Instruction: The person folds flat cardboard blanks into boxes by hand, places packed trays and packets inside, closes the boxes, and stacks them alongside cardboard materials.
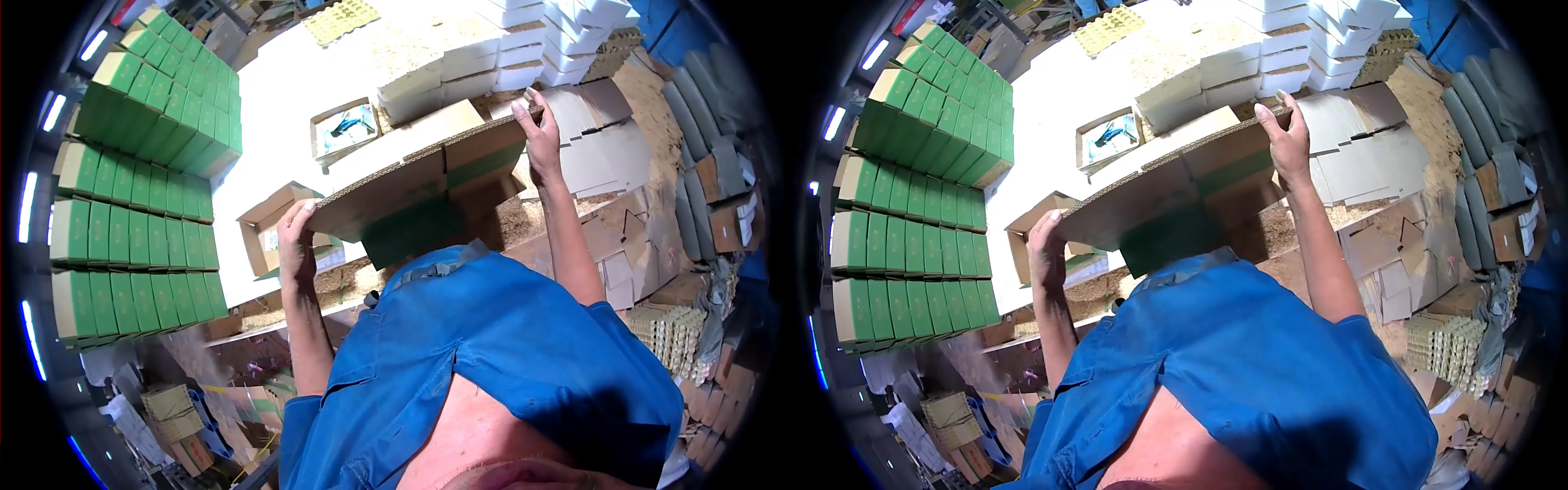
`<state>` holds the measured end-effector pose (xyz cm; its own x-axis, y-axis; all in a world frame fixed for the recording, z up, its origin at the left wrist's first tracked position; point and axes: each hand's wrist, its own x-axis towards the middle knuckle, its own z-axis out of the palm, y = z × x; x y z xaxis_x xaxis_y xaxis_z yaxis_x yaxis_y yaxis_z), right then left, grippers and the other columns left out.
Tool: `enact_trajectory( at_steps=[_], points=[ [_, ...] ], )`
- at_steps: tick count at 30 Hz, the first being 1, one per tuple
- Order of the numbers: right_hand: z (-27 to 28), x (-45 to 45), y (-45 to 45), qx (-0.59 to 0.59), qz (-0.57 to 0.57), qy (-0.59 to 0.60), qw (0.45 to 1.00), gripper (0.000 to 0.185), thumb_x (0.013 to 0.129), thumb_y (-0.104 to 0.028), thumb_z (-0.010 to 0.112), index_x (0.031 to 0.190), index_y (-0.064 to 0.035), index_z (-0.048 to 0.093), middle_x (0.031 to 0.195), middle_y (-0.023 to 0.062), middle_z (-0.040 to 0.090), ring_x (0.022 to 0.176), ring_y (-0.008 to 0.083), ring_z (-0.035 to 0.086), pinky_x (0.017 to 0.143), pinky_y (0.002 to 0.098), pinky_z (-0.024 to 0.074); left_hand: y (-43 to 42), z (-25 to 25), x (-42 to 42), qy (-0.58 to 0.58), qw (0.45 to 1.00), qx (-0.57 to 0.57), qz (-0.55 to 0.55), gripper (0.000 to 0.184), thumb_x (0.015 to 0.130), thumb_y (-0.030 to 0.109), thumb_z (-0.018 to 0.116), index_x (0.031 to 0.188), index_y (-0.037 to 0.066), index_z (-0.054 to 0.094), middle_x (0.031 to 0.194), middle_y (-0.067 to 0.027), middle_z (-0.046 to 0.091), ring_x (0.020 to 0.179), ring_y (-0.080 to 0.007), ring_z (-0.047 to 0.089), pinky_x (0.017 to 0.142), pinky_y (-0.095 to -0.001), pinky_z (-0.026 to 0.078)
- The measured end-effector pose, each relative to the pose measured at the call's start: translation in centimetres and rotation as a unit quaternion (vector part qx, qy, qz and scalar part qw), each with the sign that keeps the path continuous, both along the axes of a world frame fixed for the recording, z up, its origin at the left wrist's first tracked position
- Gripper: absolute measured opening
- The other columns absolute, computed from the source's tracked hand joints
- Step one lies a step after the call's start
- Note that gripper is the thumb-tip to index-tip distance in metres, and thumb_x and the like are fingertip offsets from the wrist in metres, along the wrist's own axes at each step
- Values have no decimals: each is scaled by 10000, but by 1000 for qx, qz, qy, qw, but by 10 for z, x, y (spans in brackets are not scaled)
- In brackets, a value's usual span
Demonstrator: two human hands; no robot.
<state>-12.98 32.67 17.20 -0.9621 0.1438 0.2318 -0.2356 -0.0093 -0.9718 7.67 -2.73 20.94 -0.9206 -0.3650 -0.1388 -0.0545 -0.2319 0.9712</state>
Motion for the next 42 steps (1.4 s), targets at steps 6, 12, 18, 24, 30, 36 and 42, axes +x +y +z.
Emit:
enact_trajectory(
  at_steps=[6, 12, 18, 24, 30, 36, 42],
  points=[
    [23, 11, 29, 47, 141, -108, 983, 809, 904, -328, 687, 1498, -3, 243, 1448, 240, 371, 1313, 280, 400, 1093, 364, 313, -28, 17, -12, -69, 981, -46, -176, 280, 903, 206, 635, 1050, -29, 675, 918, -57, 674, 852, -122, 615, 802, -237, 471],
    [15, 12, 42, 26, 180, -100, 978, 767, 917, -260, 663, 1510, -26, 235, 1465, 241, 369, 1336, 276, 388, 1115, 364, 290, -29, 41, -19, -129, 917, -228, -299, 303, 920, 228, 638, 1094, -13, 696, 975, -48, 689, 909, -107, 595, 842, -254, 470],
    [19, 15, 46, -57, 225, -114, 966, 704, 904, -175, 629, 1500, -43, 279, 1480, 188, 362, 1257, 249, 451, 1058, 355, 356, -18, 42, -18, -147, 922, -263, -243, 384, 939, 306, 641, 1171, 2, 665, 882, -13, 644, 829, -84, 561, 764, -246, 475],
    [18, 11, 42, -101, 244, -116, 957, 682, 799, -62, 534, 1456, -14, 357, 1399, 162, 443, 1178, 214, 499, 1000, 330, 407, 4, 66, -14, -144, 839, -447, -274, 382, 975, 276, 587, 1238, 0, 616, 870, -32, 637, 795, -102, 564, 766, -261, 494],
    [47, -1, 3, -48, 276, -62, 958, 656, 720, -53, 484, 1374, 7, 478, 1010, 67, 537, 868, 126, 500, 774, 235, 421, -1, 78, -24, -98, 899, -382, -189, 507, 955, 143, 548, 1440, 77, 416, 1125, -202, 675, 948, -191, 681, 837, -334, 526],
    [-13, -40, -78, -4, 191, 0, 982, 580, 785, -78, 536, 1334, 92, 459, 1091, 184, 635, 924, 205, 603, 866, 312, 484, 17, 35, -65, -155, 748, -630, -140, 690, 920, 194, 484, 1526, 125, 163, 1102, -300, 629, 991, -427, 634, 903, -491, 496],
    [5, -3, -135, 189, 89, 70, 976, 766, 813, -359, 709, 1396, -30, 338, 1069, 296, 623, 1036, 424, 599, 911, 462, 473, 45, 26, -80, -143, 693, -613, -352, 610, 981, 476, 441, 1431, 65, 430, 1491, -255, 331, 1250, -395, 502, 1067, -419, 396]
  ],
)
